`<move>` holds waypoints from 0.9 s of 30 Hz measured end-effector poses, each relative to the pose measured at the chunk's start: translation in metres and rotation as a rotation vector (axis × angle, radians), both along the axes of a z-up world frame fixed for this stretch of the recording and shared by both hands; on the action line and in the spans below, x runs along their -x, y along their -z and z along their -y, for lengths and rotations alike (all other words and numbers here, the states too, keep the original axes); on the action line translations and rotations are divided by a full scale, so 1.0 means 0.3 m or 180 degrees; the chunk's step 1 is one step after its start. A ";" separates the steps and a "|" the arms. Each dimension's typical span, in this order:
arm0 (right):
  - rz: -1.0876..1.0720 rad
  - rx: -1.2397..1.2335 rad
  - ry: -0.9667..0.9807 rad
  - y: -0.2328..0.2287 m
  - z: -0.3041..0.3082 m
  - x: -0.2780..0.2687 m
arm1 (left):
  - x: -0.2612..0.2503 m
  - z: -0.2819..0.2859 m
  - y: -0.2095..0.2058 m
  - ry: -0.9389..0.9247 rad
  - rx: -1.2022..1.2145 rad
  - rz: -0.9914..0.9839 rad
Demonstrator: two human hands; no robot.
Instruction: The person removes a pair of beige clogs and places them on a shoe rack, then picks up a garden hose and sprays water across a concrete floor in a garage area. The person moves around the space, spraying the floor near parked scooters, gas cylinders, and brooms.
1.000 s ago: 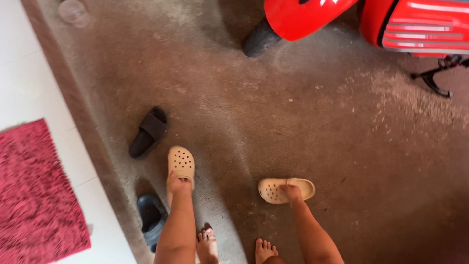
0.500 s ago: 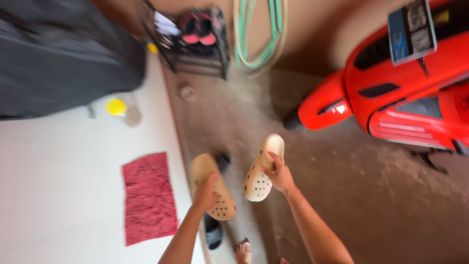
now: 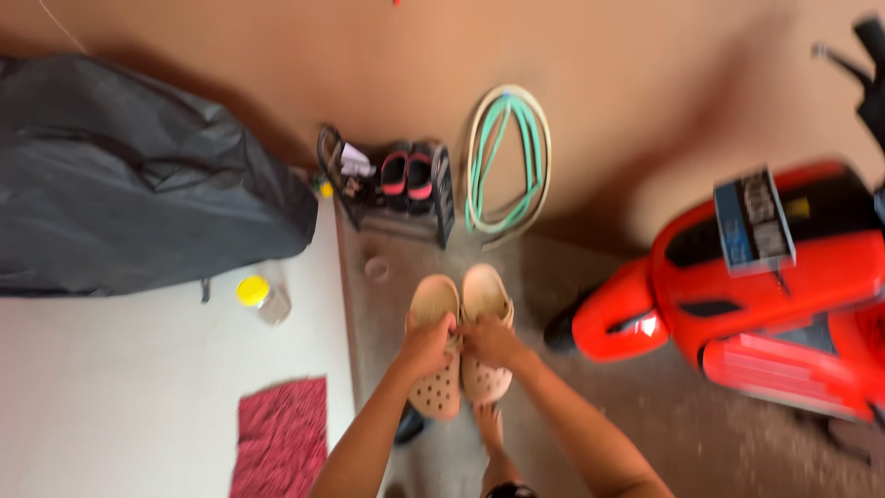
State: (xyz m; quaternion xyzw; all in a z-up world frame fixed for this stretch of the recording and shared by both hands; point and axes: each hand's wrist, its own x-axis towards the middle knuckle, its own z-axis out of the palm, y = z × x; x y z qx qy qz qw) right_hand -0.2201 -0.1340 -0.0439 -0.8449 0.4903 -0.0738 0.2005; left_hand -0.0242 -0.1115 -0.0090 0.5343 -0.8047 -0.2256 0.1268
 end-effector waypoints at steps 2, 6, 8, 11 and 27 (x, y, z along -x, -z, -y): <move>-0.0211 -0.0538 0.0459 0.048 0.156 0.007 | 0.044 0.160 0.022 -0.0003 -0.0215 0.0109; 0.0208 -0.0535 0.0035 0.156 0.486 0.051 | 0.096 0.429 0.052 -0.0114 0.0126 0.0122; -0.0009 -0.0472 0.0322 0.200 0.637 0.034 | 0.096 0.550 0.055 -0.0243 0.0377 0.0105; 0.0077 -0.0150 0.0090 0.202 0.854 -0.051 | 0.029 0.685 0.019 -0.0656 0.0308 0.0362; 0.0247 -0.1168 0.0225 0.417 1.818 -0.798 | -0.906 1.479 0.426 -0.2979 -0.0050 -0.1726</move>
